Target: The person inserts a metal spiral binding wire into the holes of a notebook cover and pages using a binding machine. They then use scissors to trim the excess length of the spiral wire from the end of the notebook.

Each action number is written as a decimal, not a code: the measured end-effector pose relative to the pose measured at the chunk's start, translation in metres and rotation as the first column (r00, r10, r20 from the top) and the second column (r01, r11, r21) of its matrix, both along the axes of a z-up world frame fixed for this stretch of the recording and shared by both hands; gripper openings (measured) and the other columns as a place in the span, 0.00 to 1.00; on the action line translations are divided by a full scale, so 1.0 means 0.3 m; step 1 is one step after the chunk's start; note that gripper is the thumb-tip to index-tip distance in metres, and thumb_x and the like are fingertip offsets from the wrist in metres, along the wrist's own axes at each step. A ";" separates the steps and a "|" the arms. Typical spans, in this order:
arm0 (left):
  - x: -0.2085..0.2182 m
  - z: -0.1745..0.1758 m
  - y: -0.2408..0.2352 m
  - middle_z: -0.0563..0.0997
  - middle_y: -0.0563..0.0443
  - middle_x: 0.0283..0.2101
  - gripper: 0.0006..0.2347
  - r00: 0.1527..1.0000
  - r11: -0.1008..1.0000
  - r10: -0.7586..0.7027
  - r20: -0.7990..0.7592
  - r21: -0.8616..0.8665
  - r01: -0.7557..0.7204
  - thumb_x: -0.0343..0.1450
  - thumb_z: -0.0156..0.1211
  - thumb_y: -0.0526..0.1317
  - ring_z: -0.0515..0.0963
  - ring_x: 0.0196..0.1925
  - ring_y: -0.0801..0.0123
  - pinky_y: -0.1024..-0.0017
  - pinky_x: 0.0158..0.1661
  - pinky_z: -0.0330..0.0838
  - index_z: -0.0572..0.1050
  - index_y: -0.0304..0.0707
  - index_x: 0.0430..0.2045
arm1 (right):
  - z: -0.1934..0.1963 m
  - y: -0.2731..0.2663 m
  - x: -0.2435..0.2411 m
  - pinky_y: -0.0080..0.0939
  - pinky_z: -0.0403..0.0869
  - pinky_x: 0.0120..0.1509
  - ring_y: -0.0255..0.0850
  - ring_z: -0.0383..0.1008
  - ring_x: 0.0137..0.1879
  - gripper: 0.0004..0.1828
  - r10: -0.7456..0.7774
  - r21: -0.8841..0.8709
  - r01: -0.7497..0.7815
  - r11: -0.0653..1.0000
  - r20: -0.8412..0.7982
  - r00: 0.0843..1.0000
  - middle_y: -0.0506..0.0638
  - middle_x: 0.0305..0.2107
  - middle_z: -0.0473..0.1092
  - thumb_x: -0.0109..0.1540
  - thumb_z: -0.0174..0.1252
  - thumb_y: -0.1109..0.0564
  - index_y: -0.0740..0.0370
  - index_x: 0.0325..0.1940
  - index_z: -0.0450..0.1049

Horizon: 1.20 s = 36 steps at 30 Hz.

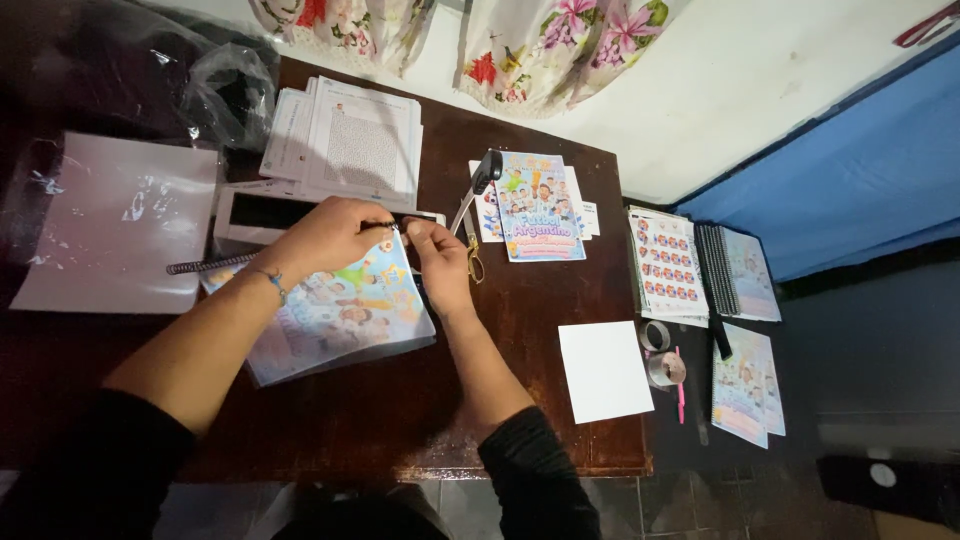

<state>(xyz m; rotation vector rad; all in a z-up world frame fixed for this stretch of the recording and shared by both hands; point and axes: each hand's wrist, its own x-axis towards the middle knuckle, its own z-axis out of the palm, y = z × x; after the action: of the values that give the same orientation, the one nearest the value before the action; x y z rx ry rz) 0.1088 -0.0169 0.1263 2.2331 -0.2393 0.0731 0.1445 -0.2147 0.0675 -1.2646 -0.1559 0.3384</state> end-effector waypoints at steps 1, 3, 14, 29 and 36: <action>-0.010 0.015 -0.001 0.84 0.40 0.33 0.09 1.000 1.000 0.000 -0.001 0.000 0.000 0.69 0.63 0.41 0.84 0.32 0.56 0.62 0.36 0.75 0.81 0.35 0.38 | -0.017 -0.001 0.003 0.29 0.73 0.44 0.30 0.73 0.38 0.11 0.000 0.000 0.000 1.000 -0.001 1.000 0.45 0.34 0.76 0.68 0.59 0.55 0.66 0.48 0.79; -0.032 0.042 -0.005 0.84 0.42 0.33 0.11 0.998 0.998 0.030 0.053 -0.049 -0.028 0.67 0.63 0.38 0.84 0.32 0.56 0.62 0.34 0.75 0.80 0.37 0.41 | -0.054 -0.007 0.006 0.32 0.77 0.45 0.33 0.75 0.37 0.09 -0.101 0.029 0.101 0.994 -0.031 0.994 0.47 0.33 0.76 0.68 0.60 0.57 0.67 0.44 0.77; -0.083 0.082 -0.036 0.83 0.42 0.31 0.11 0.991 0.994 0.106 0.085 0.027 -0.108 0.67 0.64 0.37 0.82 0.31 0.51 0.58 0.33 0.74 0.79 0.41 0.42 | 0.050 0.034 -0.068 0.28 0.68 0.38 0.29 0.68 0.33 0.08 -0.154 -0.091 0.152 0.984 -0.015 0.988 0.44 0.30 0.75 0.64 0.64 0.59 0.68 0.42 0.81; -0.126 0.105 -0.059 0.83 0.42 0.40 0.09 0.952 0.983 0.091 0.291 0.128 -0.133 0.67 0.62 0.36 0.81 0.42 0.45 0.52 0.41 0.75 0.79 0.41 0.40 | 0.162 0.007 -0.029 0.30 0.62 0.26 0.31 0.64 0.24 0.16 0.000 -0.212 -0.058 0.976 -0.265 0.964 0.45 0.22 0.71 0.62 0.67 0.49 0.64 0.30 0.78; -0.112 0.091 -0.042 0.83 0.43 0.38 0.08 0.969 0.987 0.046 0.244 0.139 -0.081 0.68 0.63 0.38 0.81 0.41 0.46 0.54 0.42 0.75 0.80 0.41 0.39 | 0.224 -0.010 0.022 0.29 0.62 0.23 0.30 0.63 0.23 0.08 0.256 0.025 -0.286 0.958 -0.526 0.811 0.43 0.21 0.68 0.62 0.61 0.55 0.60 0.31 0.75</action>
<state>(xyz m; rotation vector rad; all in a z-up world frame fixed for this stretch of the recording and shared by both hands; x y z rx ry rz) 0.0753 -0.0295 0.1535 2.3794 -0.3130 0.3739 0.1511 -0.2176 0.1346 -1.1608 0.1481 0.9331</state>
